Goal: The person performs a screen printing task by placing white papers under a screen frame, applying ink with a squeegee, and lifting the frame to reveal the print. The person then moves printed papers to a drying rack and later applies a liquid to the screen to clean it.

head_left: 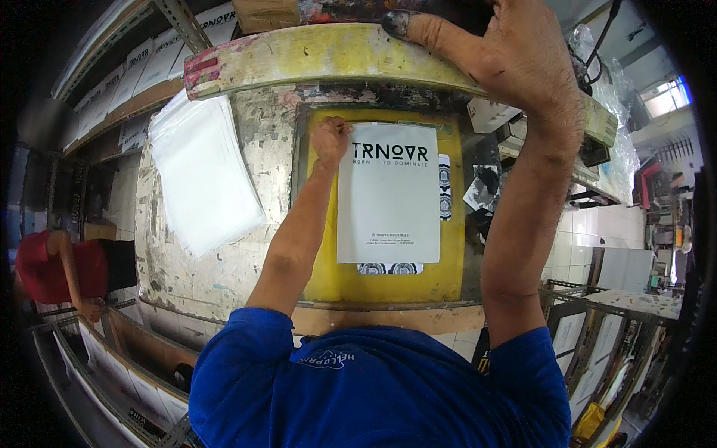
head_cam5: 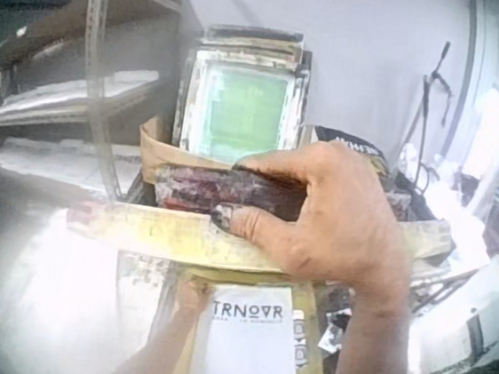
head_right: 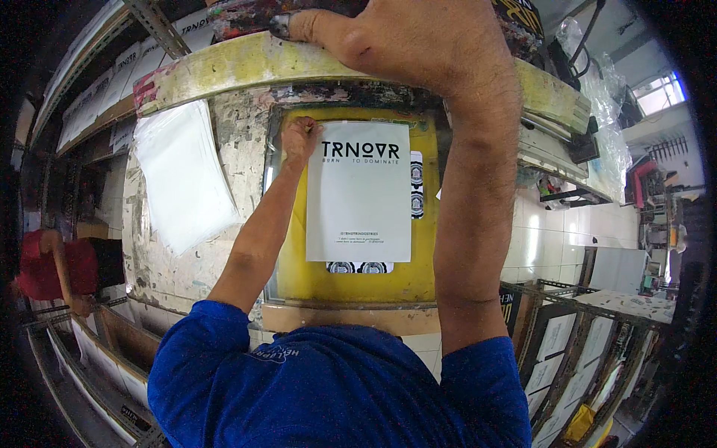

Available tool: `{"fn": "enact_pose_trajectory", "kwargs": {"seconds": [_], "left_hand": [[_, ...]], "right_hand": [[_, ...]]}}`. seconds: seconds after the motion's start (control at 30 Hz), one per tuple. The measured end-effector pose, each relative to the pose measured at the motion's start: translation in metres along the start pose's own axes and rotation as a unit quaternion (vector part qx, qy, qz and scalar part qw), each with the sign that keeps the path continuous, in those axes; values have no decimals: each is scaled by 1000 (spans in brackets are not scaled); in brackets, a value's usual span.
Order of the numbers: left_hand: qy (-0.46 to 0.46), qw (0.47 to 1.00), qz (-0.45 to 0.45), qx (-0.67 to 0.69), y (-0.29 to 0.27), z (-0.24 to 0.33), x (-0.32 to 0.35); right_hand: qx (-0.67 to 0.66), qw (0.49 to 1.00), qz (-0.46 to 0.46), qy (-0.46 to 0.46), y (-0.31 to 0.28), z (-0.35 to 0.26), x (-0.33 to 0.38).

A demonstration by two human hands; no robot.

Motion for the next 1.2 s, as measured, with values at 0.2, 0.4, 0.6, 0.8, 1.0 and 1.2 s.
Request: {"fn": "enact_pose_trajectory", "kwargs": {"seconds": [0.2, 0.4, 0.6, 0.8, 1.0, 1.2], "left_hand": [[17, 976, 66, 208, -46, 23, 17], [12, 960, 159, 231, -154, -17, 46], [-58, 910, 293, 288, -270, -107, 113], [-88, 872, 434, 209, -386, -202, 210], [-131, 825, 535, 127, -479, -263, 285], [-236, 708, 641, -182, -536, -257, 333]], "right_hand": [[-7, 1000, 2, 15, 2, 16, -4], [81, 996, 6, 35, 1, -3, -4], [34, 999, -19, 4, 10, 48, -5], [36, 999, -17, -17, 15, 41, -4], [35, 999, -25, -10, 19, 57, -4], [14, 999, -38, 1, 24, 55, -3]]}}
Point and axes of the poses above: each hand's wrist, its own x-axis away from the middle knuckle, its own y-axis out of the palm, z = x × y, the point moved 10 cm from there along -x, towards the middle knuckle, and after that the axes turned 7 degrees about x, right-handed, at the moved point
